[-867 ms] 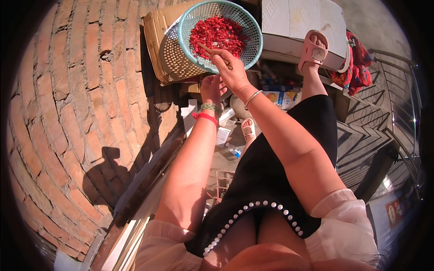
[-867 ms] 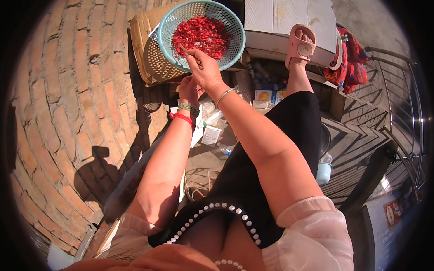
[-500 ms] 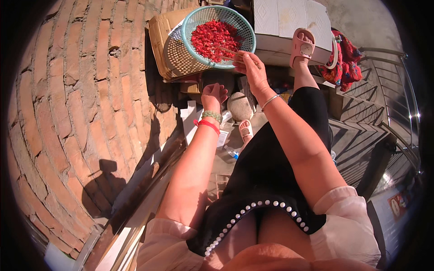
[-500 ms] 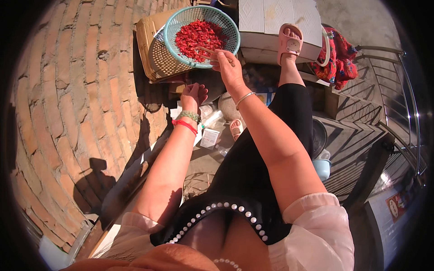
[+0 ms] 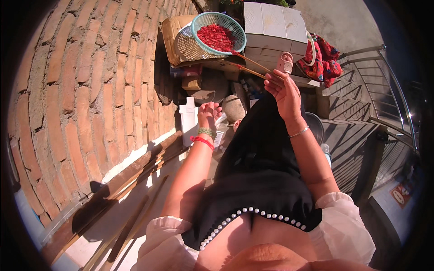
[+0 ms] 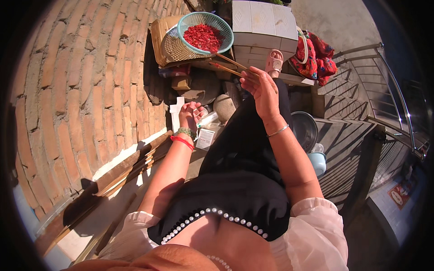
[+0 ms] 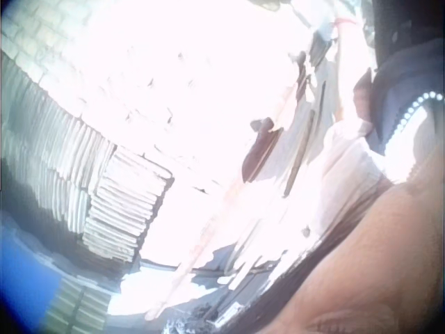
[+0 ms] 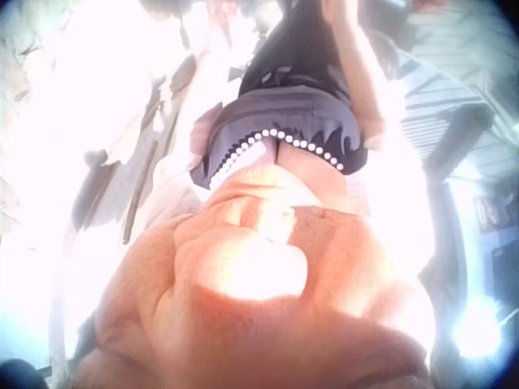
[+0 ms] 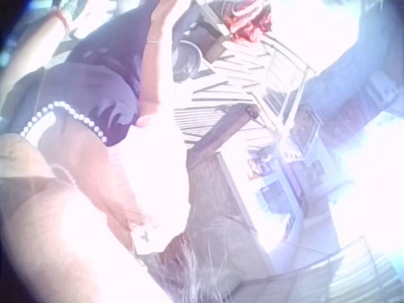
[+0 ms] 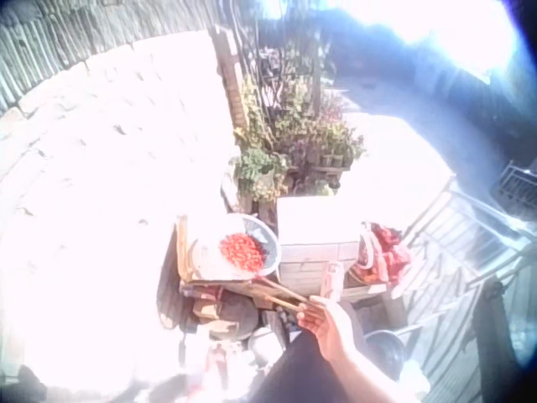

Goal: The person wipes a tiled wall with a cloth and then uses chopsticks to stir and sort chopped chillies in several bowls on a table.

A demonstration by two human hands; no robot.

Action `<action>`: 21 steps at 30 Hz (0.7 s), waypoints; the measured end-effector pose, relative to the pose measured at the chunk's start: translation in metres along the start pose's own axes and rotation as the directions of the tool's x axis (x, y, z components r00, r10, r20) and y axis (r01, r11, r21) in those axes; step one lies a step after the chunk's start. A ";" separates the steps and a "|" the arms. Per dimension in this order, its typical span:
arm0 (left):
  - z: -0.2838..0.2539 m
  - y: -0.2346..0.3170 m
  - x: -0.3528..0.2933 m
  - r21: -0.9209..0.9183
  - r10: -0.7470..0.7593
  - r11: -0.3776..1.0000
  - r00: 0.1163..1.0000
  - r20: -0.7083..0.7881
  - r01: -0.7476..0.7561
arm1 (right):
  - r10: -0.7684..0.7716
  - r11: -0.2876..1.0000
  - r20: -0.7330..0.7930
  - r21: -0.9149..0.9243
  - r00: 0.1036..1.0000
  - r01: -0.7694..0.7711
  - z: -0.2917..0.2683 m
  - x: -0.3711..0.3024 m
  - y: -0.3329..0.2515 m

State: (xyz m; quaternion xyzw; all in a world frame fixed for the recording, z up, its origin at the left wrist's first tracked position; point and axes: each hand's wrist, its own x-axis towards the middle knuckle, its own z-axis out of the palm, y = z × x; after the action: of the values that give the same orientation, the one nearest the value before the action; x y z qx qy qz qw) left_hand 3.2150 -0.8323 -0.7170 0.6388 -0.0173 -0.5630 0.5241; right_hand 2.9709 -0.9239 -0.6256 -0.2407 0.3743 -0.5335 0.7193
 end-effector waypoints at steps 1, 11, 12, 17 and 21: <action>-0.006 -0.005 -0.003 -0.035 -0.049 0.998 0.999 -0.002 0.049 | 0.006 1.000 0.013 0.008 1.000 -0.006 -0.001 -0.018 0.001; -0.021 -0.026 -0.055 -0.124 0.045 0.991 0.999 -0.003 -0.045 | 0.216 0.976 0.263 -0.036 0.940 -0.215 0.011 -0.101 0.009; -0.023 -0.029 -0.062 -0.081 0.056 0.995 0.998 -0.023 -0.057 | 0.229 0.973 0.277 -0.037 0.933 -0.228 0.009 -0.105 0.007; -0.015 -0.076 -0.115 -0.145 0.021 0.989 0.995 -0.101 -0.036 | 0.224 0.973 0.387 -0.030 0.895 -0.230 -0.016 -0.128 -0.015; -0.002 -0.120 -0.162 -0.219 -0.026 0.976 0.991 -0.133 -0.004 | 0.288 0.957 0.398 -0.078 0.871 -0.281 -0.041 -0.168 -0.026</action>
State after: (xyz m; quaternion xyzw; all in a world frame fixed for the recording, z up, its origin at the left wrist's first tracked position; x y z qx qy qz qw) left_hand 3.0891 -0.6774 -0.6863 0.6140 0.0840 -0.5198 0.5880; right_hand 2.8976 -0.7704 -0.5832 -0.2945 0.2530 -0.3572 0.8495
